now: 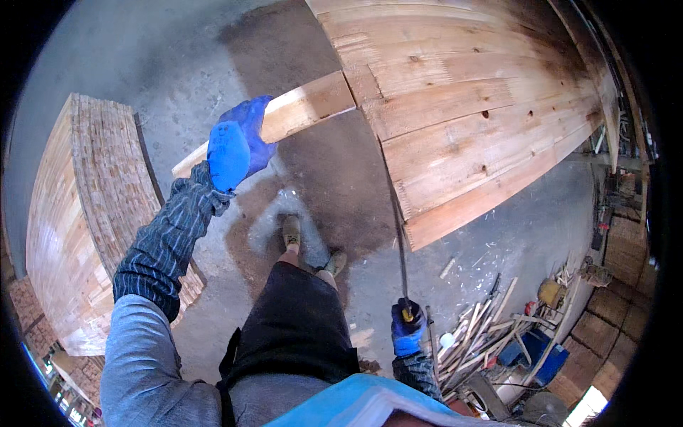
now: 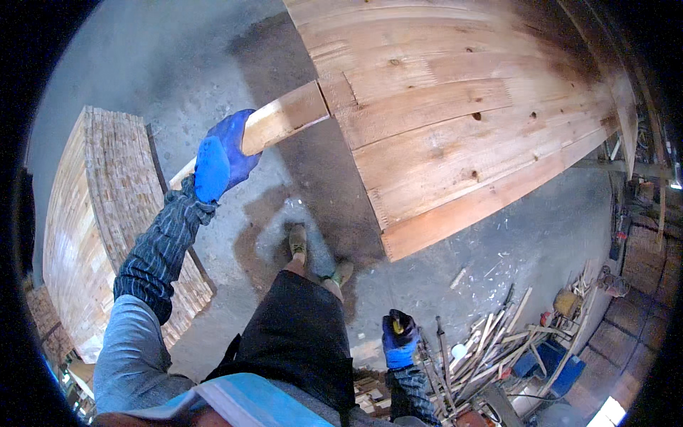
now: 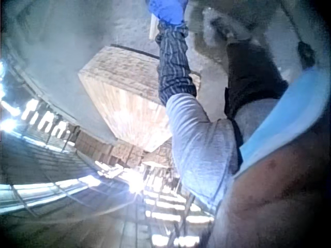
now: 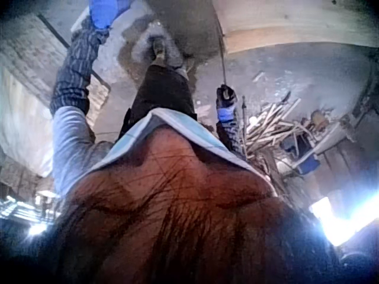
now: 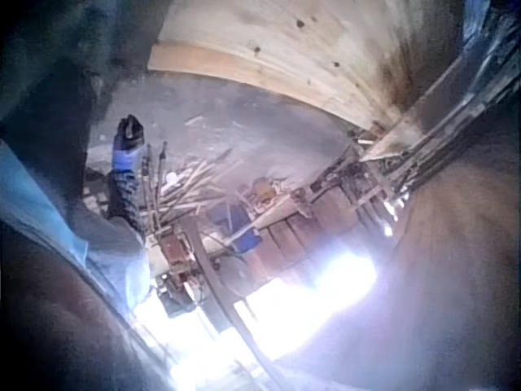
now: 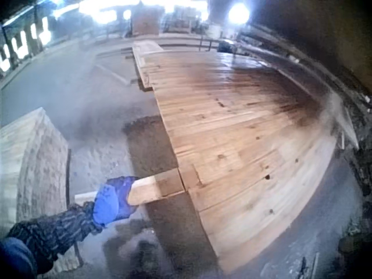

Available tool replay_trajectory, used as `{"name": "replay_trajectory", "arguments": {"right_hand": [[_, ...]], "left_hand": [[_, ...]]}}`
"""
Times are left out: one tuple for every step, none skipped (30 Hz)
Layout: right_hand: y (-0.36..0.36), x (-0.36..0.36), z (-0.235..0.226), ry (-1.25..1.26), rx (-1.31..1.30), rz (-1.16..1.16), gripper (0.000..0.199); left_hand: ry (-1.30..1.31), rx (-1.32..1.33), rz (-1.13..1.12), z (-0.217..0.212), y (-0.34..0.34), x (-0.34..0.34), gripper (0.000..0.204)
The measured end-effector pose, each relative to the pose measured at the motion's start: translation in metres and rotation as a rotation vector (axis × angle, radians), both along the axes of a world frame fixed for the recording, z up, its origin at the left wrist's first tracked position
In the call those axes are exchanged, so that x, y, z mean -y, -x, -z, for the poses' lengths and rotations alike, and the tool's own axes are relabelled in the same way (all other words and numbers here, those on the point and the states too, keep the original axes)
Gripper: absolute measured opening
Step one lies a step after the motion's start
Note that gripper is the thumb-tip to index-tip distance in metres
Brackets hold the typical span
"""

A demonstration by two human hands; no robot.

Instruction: The person handles large wooden planks in a workshop, lifting and moving them between stacks. They also use a hand saw to cut a small piece of wood on the floor. The person wears blue gloves and a face mask throughout the task.

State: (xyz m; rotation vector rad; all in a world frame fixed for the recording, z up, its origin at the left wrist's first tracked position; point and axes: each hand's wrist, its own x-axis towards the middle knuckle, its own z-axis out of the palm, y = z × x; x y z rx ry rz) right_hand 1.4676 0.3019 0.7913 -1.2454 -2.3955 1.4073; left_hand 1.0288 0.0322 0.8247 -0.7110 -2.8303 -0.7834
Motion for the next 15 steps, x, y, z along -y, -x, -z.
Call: {"name": "replay_trajectory", "arguments": {"right_hand": [[0.001,0.0,-0.001,0.06,0.021,-0.041,0.021],[0.001,0.0,-0.003,0.121,0.044,-0.082,0.022],[0.014,0.004,-0.004,0.047,0.023,-0.195,0.025],[0.03,0.01,-0.005,0.027,-0.025,-0.187,0.025],[0.049,0.019,-0.006,0.012,-0.072,-0.183,0.026],[0.067,0.029,-0.007,-0.002,-0.114,-0.177,0.026],[0.089,0.037,-0.008,0.099,-0.155,-0.106,0.025],[0.112,0.042,-0.006,0.195,-0.199,-0.033,0.024],[0.127,0.04,0.005,0.143,-0.213,-0.09,0.024],[0.143,0.038,0.014,0.089,-0.213,-0.148,0.025],[0.16,0.037,0.022,0.313,-0.311,-0.068,0.026],[0.177,0.037,0.031,0.534,-0.406,0.022,0.028],[0.19,0.038,0.033,0.619,-0.446,0.033,0.029],[0.203,0.038,0.035,0.697,-0.487,0.051,0.03],[0.214,0.039,0.033,0.628,-0.478,0.003,0.03]], "left_hand": [[-0.018,-0.011,0.001,0.003,0.0,0.0,0.05],[-0.036,-0.021,0.002,0.005,-0.001,0.001,0.052],[-0.039,-0.031,0.005,0.006,-0.001,0.001,0.052],[-0.039,-0.048,0.016,0.004,0.0,-0.001,0.052],[-0.033,-0.065,0.023,0.001,0.0,-0.002,0.051],[-0.02,-0.063,0.026,0.0,-0.001,-0.002,0.051],[-0.011,-0.063,0.019,-0.002,-0.002,0.0,0.051],[-0.007,-0.066,0.013,-0.003,-0.001,0.0,0.051],[-0.001,-0.058,0.008,-0.003,-0.001,0.0,0.051],[0.004,-0.037,0.0,-0.003,0.0,0.001,0.051],[0.012,-0.013,-0.006,-0.001,0.0,0.002,0.051],[-0.002,0.001,0.006,0.002,0.002,0.001,0.051],[-0.007,0.011,0.003,0.002,0.001,0.002,0.05],[-0.019,0.02,0.007,0.003,0.002,0.001,0.05],[-0.031,-0.006,0.012,0.003,0.003,0.001,0.05]]}}
